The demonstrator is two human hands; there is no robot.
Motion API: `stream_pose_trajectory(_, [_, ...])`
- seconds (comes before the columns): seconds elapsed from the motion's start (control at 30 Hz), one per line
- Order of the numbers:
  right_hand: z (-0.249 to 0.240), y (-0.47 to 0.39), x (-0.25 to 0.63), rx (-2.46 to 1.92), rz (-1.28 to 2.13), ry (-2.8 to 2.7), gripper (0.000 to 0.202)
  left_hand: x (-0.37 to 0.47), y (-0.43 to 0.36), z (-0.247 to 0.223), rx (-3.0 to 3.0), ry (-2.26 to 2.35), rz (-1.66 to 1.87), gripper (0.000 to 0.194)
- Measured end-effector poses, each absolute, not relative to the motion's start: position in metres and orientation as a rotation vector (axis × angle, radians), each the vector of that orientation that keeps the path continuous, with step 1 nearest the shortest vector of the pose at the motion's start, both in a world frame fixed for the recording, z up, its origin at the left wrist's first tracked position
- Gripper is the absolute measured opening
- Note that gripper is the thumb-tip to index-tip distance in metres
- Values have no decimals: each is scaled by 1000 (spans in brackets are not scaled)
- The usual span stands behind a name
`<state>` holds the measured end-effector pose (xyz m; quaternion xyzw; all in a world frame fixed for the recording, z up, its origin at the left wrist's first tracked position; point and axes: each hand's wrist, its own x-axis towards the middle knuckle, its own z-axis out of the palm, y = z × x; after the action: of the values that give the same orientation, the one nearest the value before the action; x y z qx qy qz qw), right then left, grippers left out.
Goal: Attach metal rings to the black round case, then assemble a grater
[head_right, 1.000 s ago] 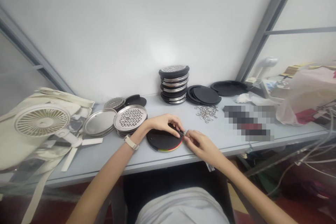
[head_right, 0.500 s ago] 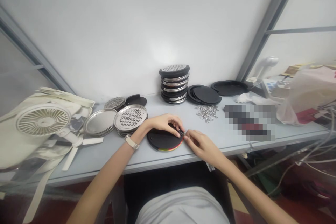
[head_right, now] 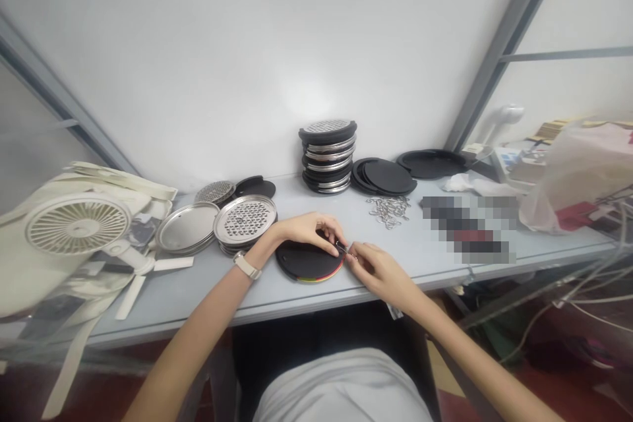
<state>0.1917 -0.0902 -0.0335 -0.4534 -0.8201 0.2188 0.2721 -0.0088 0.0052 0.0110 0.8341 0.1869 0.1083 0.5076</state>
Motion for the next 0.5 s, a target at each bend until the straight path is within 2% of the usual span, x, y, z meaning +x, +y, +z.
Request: stream_pose_trajectory(0.5, [-33,-92,193,-1231,625,-2206,28,-9,8,9,2042,427,248,36])
